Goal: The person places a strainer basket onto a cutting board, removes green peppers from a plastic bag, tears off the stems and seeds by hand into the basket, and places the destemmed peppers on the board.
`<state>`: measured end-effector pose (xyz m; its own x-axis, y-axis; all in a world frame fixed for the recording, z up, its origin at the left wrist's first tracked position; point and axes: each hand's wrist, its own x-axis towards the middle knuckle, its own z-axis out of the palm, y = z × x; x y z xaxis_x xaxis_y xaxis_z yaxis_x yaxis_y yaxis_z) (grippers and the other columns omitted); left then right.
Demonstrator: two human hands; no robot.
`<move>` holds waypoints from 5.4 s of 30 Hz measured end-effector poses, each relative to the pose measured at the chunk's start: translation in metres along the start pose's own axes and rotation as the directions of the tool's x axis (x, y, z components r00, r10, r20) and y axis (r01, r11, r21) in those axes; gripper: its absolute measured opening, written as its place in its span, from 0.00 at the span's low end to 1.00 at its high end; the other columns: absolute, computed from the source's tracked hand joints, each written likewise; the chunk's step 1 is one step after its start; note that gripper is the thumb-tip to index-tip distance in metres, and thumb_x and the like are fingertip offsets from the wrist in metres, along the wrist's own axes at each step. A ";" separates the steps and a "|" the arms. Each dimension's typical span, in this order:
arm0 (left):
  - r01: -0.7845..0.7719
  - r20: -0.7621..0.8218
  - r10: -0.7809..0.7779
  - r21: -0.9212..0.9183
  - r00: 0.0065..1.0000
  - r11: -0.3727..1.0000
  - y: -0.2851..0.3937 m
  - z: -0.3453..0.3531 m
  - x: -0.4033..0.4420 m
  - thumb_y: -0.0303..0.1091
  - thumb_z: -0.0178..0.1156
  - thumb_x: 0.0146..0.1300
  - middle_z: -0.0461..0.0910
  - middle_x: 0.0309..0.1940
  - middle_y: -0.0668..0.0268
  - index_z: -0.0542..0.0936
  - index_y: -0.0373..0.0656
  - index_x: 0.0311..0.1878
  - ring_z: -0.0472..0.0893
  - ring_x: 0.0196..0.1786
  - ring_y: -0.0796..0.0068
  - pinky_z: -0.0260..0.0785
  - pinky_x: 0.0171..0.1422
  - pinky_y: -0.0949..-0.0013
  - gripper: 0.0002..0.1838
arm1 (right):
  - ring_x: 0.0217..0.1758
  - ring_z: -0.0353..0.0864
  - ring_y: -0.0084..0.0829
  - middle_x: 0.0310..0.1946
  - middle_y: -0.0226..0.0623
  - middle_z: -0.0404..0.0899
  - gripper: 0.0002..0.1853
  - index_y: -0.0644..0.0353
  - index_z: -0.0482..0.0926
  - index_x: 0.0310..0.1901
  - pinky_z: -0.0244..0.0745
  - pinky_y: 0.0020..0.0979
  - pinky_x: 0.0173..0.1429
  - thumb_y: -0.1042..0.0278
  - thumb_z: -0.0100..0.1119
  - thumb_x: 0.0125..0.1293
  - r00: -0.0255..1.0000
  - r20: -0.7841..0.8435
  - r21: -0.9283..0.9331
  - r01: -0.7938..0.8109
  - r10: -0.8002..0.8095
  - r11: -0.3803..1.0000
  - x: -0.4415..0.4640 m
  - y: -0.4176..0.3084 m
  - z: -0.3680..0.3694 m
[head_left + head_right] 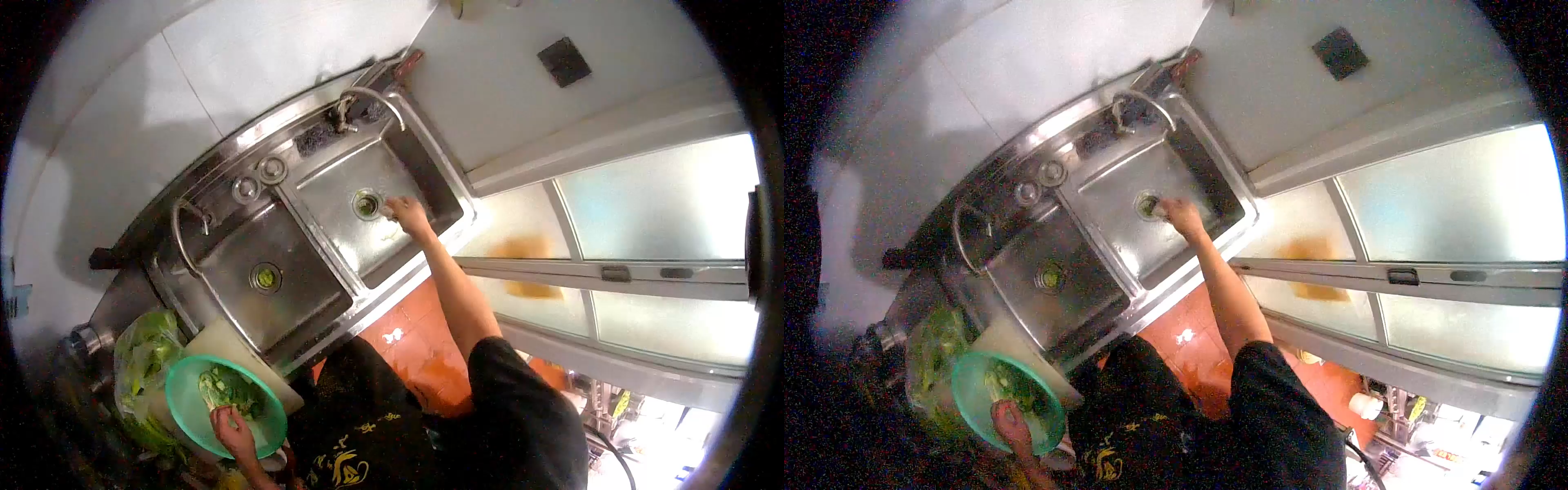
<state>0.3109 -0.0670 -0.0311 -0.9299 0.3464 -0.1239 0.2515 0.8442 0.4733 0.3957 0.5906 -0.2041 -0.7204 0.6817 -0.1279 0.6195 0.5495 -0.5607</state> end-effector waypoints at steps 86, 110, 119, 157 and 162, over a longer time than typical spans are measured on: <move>-0.408 0.404 0.536 -0.363 0.741 0.838 -0.124 -0.202 0.033 0.47 0.71 0.57 0.80 0.56 0.53 0.74 0.42 0.62 0.82 0.56 0.48 0.75 0.60 0.51 0.33 | 0.46 0.83 0.26 0.44 0.37 0.83 0.19 0.64 0.71 0.65 0.83 0.31 0.49 0.63 0.49 0.81 0.603 0.761 0.321 -0.030 -0.239 0.947 -0.396 -0.555 0.025; -0.512 0.341 0.618 -0.354 0.709 0.783 -0.102 -0.140 -0.025 0.35 0.66 0.51 0.83 0.30 0.53 0.78 0.41 0.36 0.85 0.36 0.47 0.77 0.38 0.49 0.12 | 0.34 0.81 0.54 0.30 0.51 0.80 0.04 0.61 0.77 0.37 0.76 0.46 0.36 0.75 0.61 0.60 0.433 0.671 0.397 0.476 -0.602 0.785 -0.429 -0.543 0.053; -0.423 0.407 0.505 -0.279 0.761 0.862 -0.098 -0.145 -0.020 0.33 0.68 0.48 0.84 0.29 0.50 0.80 0.39 0.34 0.85 0.36 0.45 0.77 0.40 0.47 0.11 | 0.31 0.82 0.57 0.27 0.52 0.80 0.11 0.61 0.78 0.42 0.76 0.47 0.33 0.74 0.64 0.57 0.422 0.668 0.317 0.584 -0.613 0.747 -0.424 -0.543 0.073; -0.209 0.066 0.453 -0.822 0.889 0.530 -0.063 -0.195 0.070 0.20 0.66 0.62 0.70 0.69 0.48 0.68 0.37 0.57 0.78 0.65 0.61 0.77 0.65 0.62 0.23 | 0.38 0.77 0.23 0.38 0.34 0.80 0.30 0.60 0.69 0.68 0.75 0.31 0.41 0.50 0.61 0.74 0.561 0.814 0.513 -0.577 -0.147 0.635 -0.439 -0.523 0.044; -0.409 0.152 0.572 -0.554 0.806 0.725 -0.072 -0.206 0.076 0.22 0.71 0.54 0.74 0.69 0.56 0.79 0.37 0.45 0.75 0.69 0.58 0.72 0.69 0.57 0.16 | 0.35 0.78 0.23 0.34 0.32 0.81 0.28 0.61 0.73 0.66 0.75 0.31 0.40 0.50 0.60 0.74 0.630 0.771 0.489 -0.491 -0.094 0.721 -0.441 -0.506 0.040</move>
<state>0.1670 -0.1858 0.1045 -0.5650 0.8242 0.0378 0.4144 0.2439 0.8768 0.3873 -0.0075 0.1030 -0.7522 0.0050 -0.6589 0.6481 -0.1747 -0.7412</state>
